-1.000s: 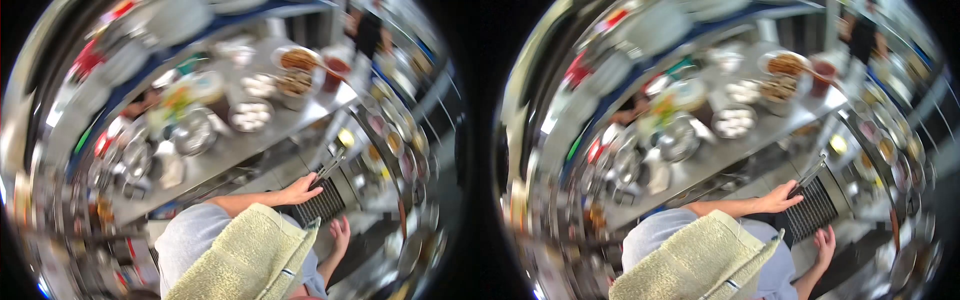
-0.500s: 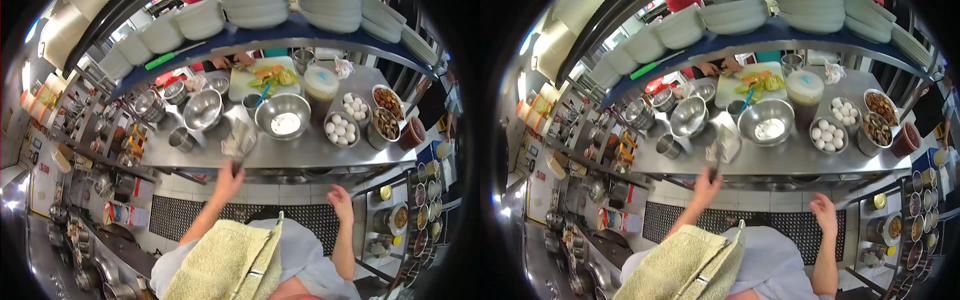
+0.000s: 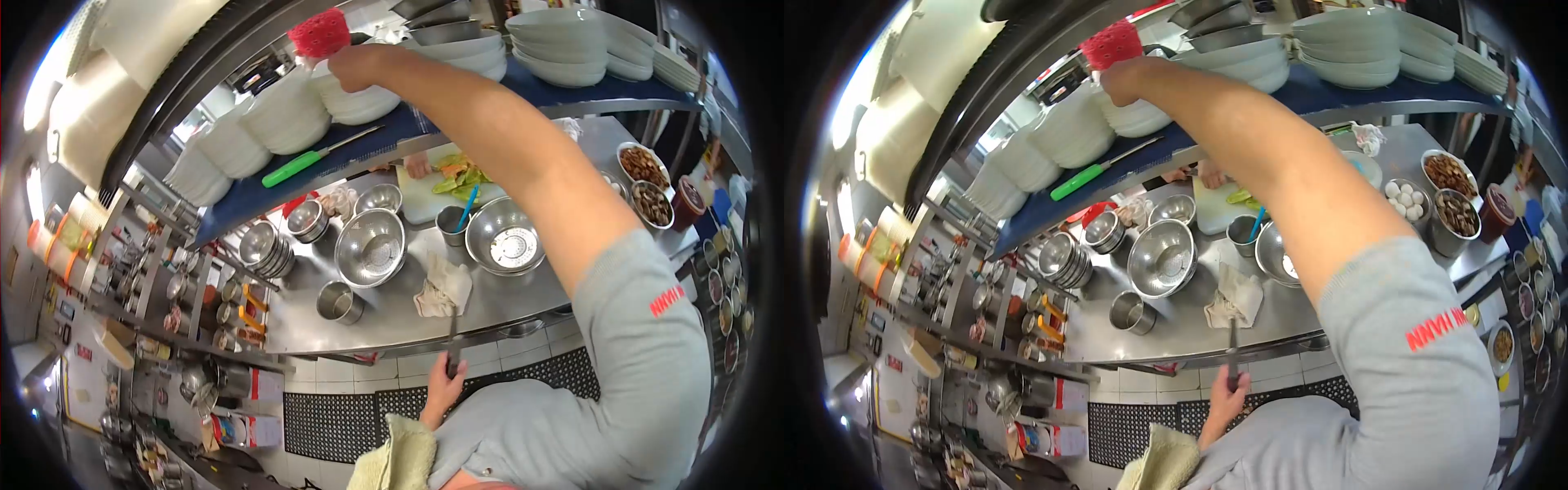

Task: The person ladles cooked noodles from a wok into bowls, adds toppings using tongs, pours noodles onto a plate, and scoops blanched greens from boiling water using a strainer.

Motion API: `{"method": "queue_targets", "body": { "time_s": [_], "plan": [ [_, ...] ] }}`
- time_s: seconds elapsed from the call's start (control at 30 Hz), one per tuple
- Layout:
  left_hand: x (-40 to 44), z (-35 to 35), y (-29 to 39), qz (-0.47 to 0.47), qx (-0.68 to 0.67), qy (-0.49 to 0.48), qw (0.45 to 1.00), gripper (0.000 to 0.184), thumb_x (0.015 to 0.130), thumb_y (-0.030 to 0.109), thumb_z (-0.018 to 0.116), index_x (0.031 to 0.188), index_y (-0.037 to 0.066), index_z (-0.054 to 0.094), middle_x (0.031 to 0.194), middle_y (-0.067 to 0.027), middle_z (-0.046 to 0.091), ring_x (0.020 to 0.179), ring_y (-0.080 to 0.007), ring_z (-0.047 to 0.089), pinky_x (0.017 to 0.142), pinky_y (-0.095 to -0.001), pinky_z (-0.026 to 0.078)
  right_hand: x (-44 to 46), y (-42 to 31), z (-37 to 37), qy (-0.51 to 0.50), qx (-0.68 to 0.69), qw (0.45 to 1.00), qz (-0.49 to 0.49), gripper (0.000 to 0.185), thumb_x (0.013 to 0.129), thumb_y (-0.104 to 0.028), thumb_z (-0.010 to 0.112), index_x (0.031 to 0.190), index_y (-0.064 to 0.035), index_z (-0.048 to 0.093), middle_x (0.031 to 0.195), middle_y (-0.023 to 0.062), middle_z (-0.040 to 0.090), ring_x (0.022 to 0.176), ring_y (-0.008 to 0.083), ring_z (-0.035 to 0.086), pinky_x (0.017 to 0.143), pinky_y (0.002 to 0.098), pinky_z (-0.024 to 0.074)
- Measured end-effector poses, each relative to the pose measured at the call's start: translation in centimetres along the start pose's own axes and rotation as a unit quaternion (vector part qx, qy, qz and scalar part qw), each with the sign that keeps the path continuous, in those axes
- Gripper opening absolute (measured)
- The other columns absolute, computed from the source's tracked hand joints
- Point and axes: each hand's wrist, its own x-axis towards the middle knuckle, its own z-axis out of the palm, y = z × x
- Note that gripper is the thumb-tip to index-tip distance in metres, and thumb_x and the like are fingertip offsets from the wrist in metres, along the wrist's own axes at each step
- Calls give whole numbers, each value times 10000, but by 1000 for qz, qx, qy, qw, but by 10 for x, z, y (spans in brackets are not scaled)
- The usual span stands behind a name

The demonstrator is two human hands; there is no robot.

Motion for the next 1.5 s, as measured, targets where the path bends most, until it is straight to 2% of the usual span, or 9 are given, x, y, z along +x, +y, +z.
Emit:
{"method": "queue_targets", "body": {
  "time_s": [0.13, 0.37, 0.47, 0.77, 1.03, 1.2, 1.3, 1.4, 1.5],
  "plan": [
    [-20, -25, -19, -138, -156, 77, 975, 216, 891, 187, 645, 969, 44, 504, 713, 6, 546, 615, -77, 515, 551, -235, 432, 12, 15, -5, 40, -53, 996, -56, 160, 714, -87, 666, 864, -33, 658, 818, 147, 665, 866, 316, 652, 727, 425, 510],
    [22, -65, -6, -84, -187, 71, 976, 187, 880, 122, 641, 896, 70, 463, 701, -7, 536, 515, -70, 477, 454, -217, 376, -9, 32, -41, 79, 90, 990, -73, 287, 677, -162, 753, 905, -36, 635, 851, 139, 663, 828, 301, 641, 707, 411, 480],
    [44, -65, 30, -14, -236, 79, 968, 167, 894, 87, 613, 868, 77, 449, 709, -15, 533, 510, -76, 472, 449, -219, 372, -32, 34, -47, 254, 89, 954, -132, 278, 719, -165, 724, 942, -33, 620, 847, 149, 655, 839, 317, 635, 723, 422, 475],
    [109, -57, 164, 161, -414, -50, 895, 127, 911, 36, 544, 962, 60, 430, 811, -177, 585, 466, -123, 461, 410, -225, 371, -319, 38, -73, 268, 32, 935, -231, 71, 731, -55, 641, 764, -32, 583, 816, 95, 645, 805, 267, 643, 726, 379, 499],
    [110, 156, 226, 65, -356, -408, 838, 249, 903, 218, 561, 1050, 39, 470, 768, -48, 523, 470, -101, 428, 376, -228, 320, -644, -26, -31, 133, -75, 987, 56, 102, 754, -82, 619, 709, -49, 534, 862, 69, 605, 870, 210, 618, 797, 345, 496],
    [35, 298, 241, -84, -180, -625, 754, 439, 721, 72, 553, 1140, -24, 462, 835, -102, 567, 530, -165, 554, 370, -236, 403, -766, -92, -32, 97, -181, 941, 270, 76, 790, -121, 593, 822, -57, 568, 954, 74, 606, 986, 213, 586, 919, 367, 451],
    [-17, 387, 259, -52, -166, -693, 699, 373, 705, 30, 530, 1072, -12, 472, 815, -91, 558, 504, -152, 530, 365, -241, 411, -826, -107, -52, 174, -265, 814, 486, 140, 809, -117, 584, 933, -61, 621, 1153, 122, 581, 1125, 259, 533, 992, 399, 410],
    [-70, 450, 275, -15, -179, -722, 668, 256, 764, 17, 543, 1003, 20, 451, 809, -74, 552, 520, -133, 525, 371, -239, 407, -885, -127, -91, 379, -284, 587, 656, 406, 748, -104, 659, 1143, -50, 583, 1213, 169, 541, 1193, 331, 479, 1031, 404, 373],
    [-120, 506, 289, 74, -206, -725, 654, 200, 868, 71, 574, 1000, 33, 428, 840, -70, 552, 582, -124, 533, 444, -240, 421, -971, -180, -128, 401, -416, 357, 734, 455, 738, -112, 683, 1165, -25, 556, 1171, 192, 555, 1126, 350, 515, 987, 391, 406]
  ]
}}
